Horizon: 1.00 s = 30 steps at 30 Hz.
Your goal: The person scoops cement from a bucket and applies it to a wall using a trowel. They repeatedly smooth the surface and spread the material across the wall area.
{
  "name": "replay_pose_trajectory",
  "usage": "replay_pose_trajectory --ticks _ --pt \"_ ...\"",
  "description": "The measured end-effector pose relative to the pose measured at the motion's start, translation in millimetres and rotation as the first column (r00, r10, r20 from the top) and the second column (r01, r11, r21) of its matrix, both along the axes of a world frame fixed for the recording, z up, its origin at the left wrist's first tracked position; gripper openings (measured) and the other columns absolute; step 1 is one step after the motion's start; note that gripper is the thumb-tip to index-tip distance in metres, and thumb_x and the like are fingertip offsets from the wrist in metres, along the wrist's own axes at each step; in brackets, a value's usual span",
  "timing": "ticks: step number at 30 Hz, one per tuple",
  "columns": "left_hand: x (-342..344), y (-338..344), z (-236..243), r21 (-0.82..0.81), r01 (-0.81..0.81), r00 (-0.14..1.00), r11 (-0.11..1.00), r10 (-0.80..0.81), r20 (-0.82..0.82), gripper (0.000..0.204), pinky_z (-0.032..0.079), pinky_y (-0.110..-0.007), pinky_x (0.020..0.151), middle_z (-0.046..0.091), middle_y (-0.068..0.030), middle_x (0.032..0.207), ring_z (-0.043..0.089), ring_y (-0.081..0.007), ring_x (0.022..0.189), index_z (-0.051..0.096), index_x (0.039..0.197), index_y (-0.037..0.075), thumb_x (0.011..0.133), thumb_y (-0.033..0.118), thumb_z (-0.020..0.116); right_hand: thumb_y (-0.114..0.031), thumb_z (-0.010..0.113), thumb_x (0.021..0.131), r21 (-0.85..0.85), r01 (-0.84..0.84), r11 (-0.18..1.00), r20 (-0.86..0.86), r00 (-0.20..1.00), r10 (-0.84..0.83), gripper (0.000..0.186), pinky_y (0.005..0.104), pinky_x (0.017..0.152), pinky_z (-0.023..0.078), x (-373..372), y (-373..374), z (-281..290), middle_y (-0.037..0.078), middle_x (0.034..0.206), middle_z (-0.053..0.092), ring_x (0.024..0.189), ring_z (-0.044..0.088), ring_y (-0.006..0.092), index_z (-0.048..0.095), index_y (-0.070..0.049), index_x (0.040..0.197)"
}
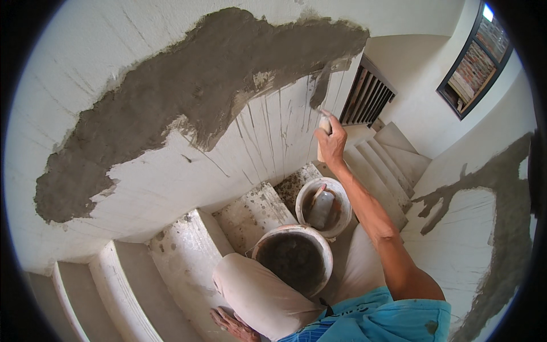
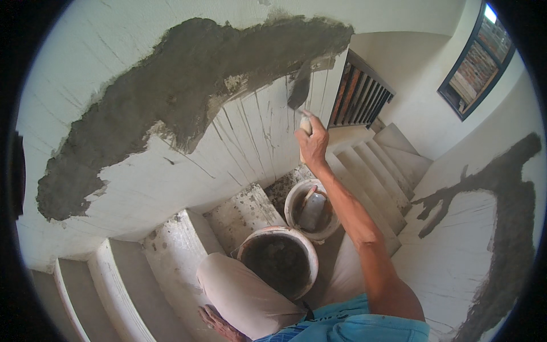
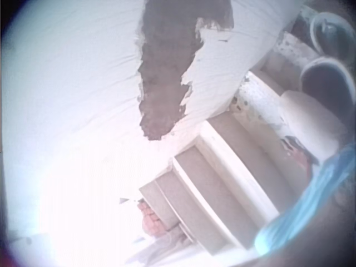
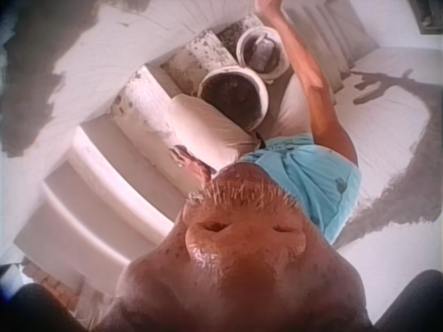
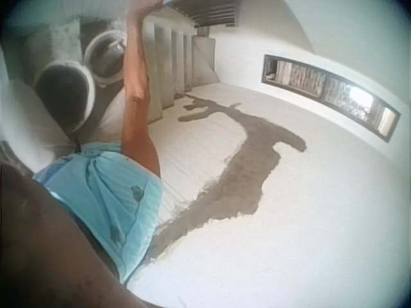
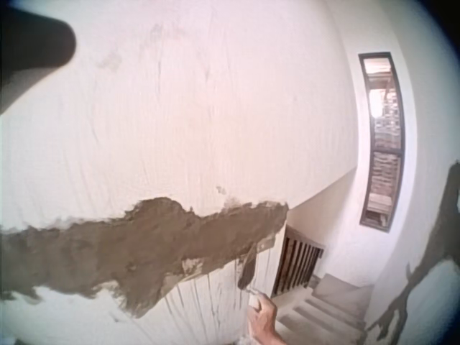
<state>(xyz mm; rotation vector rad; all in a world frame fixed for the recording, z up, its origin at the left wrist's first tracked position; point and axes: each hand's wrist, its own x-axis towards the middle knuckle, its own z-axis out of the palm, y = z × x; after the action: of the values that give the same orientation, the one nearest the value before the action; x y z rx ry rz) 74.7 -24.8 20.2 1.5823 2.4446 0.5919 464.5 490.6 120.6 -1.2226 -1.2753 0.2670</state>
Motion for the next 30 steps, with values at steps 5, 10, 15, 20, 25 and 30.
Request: replay_pose_trajectory --ticks 5,10,15,20,25,30 --pt "1.2 6.6 -6.4 0.001 -0.051 0.999 0.999 0.051 -0.003 0.086 0.025 -0.058 0.121 0.028 -0.0298 0.163 0.028 -0.0499 0.148 0.030 0.160 0.003 0.101 0.066 0.034 -0.002 0.065 0.077 0.006 0.026 1.000 -0.035 0.999 -0.026 0.049 0.0352 0.080 0.053 -10.9 9.6 -1.1 0.016 0.103 0.071 0.087 0.068 0.0243 0.067 0.000 0.126" --pt "1.0 5.9 -9.8 -0.007 -0.116 0.993 0.993 0.116 -0.017 0.085 0.025 -0.058 0.121 0.028 -0.0303 0.163 0.028 -0.0499 0.148 0.030 0.160 0.003 0.102 0.065 0.034 -0.002 0.064 0.077 -0.076 -0.211 0.975 0.141 0.965 0.220 0.049 0.0355 0.079 0.053 -39.9 -36.8 -16.0 0.015 0.100 0.069 0.086 0.067 0.0269 0.068 -0.003 0.126" --pt "-1.7 7.6 -7.5 -0.015 -0.173 0.984 0.985 0.172 -0.039 0.084 0.025 -0.058 0.121 0.027 -0.0309 0.163 0.028 -0.0499 0.148 0.030 0.160 0.002 0.103 0.064 0.034 -0.001 0.061 0.079 -0.057 -0.138 0.989 0.022 0.990 0.139 0.048 0.0351 0.079 0.053 -29.6 -38.8 -10.4 0.015 0.102 0.069 0.087 0.067 0.0256 0.067 -0.002 0.126" --pt "-8.8 13.6 -0.1 -0.011 -0.222 0.973 0.975 0.221 -0.073 0.083 0.025 -0.058 0.121 0.027 -0.0315 0.163 0.028 -0.0498 0.148 0.031 0.160 0.001 0.104 0.062 0.034 0.002 0.062 0.078 0.000 0.025 1.000 -0.032 0.999 -0.025 0.049 0.0364 0.079 0.053 -15.9 -0.9 -0.8 0.016 0.103 0.069 0.085 0.068 0.0266 0.067 -0.003 0.126" --pt "-12.9 15.9 9.5 0.003 -0.304 0.946 0.953 0.303 -0.120 0.082 0.025 -0.058 0.120 0.027 -0.0321 0.162 0.028 -0.0498 0.148 0.031 0.160 0.001 0.105 0.061 0.034 0.002 0.067 0.078 0.105 -0.184 0.977 0.231 0.960 0.156 0.053 0.0400 0.073 0.055 -46.3 -27.7 -3.1 0.014 0.094 0.065 0.082 0.067 0.0339 0.067 -0.010 0.129" --pt "-6.4 12.0 13.4 0.009 -0.399 0.907 0.917 0.396 -0.140 0.080 0.025 -0.058 0.120 0.026 -0.0327 0.162 0.029 -0.0498 0.148 0.031 0.159 0.000 0.105 0.060 0.034 0.003 0.070 0.075 -0.001 -0.322 0.947 0.330 0.894 0.304 0.056 0.0414 0.067 0.056 -58.9 -72.7 -8.1 0.013 0.093 0.066 0.079 0.068 0.0322 0.066 -0.009 0.129"
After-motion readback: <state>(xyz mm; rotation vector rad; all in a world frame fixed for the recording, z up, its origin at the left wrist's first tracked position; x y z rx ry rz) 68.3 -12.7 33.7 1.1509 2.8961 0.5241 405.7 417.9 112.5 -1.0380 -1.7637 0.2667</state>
